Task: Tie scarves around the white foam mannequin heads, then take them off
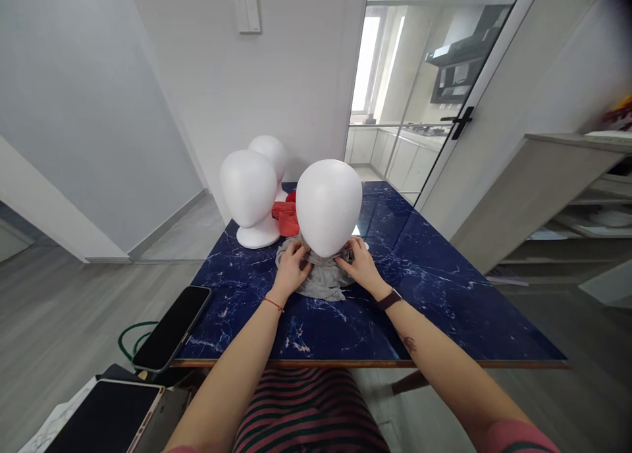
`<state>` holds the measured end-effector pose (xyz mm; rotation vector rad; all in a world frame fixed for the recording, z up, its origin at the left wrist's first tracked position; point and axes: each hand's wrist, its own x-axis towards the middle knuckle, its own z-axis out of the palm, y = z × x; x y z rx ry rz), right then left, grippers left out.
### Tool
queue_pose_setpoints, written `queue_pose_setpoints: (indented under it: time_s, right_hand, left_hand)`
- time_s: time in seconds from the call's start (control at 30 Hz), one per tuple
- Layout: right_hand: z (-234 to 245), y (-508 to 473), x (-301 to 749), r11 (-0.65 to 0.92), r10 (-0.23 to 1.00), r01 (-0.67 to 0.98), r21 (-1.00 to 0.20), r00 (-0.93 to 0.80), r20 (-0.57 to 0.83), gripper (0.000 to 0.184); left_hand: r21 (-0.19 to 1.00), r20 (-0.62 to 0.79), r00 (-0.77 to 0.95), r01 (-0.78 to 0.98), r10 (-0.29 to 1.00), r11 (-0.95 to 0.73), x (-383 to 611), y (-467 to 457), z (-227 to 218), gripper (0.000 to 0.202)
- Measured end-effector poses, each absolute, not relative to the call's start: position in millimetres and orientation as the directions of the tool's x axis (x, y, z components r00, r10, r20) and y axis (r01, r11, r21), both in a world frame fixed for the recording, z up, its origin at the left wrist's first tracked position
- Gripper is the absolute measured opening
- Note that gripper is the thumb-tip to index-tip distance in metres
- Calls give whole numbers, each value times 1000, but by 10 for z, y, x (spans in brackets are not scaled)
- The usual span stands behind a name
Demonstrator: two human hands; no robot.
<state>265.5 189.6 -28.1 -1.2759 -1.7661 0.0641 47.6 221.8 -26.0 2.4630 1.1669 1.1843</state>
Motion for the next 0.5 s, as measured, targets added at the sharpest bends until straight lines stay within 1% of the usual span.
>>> queue_pose_setpoints:
  time_s: [0.13, 0.2, 0.27, 0.37, 0.5]
  right_hand:
    - [-257, 1881, 2682, 513, 750, 747, -423, -150, 644, 13]
    - [-232, 1859, 2673, 545, 740, 755, -365, -228, 633, 7]
    - [-215, 1837, 2642, 577, 721, 758, -304, -298, 626, 7]
    - [-217, 1817, 2575, 577, 716, 780, -241, -342, 609, 14]
    - [-229, 1816, 2516, 535, 775, 807, -251, -350, 526, 16]
  left_hand:
    - [374, 616, 412, 597, 671, -710, 474, 2220, -254, 20]
    - [334, 631, 434, 596, 643, -730, 480, 2212, -249, 19]
    - [321, 649, 440, 581, 620, -748, 488, 2200, -241, 19]
    - [339, 679, 413, 557, 607, -758, 500, 2180, -226, 22]
    - [331, 731, 349, 571, 587, -752, 514, 2156, -196, 26]
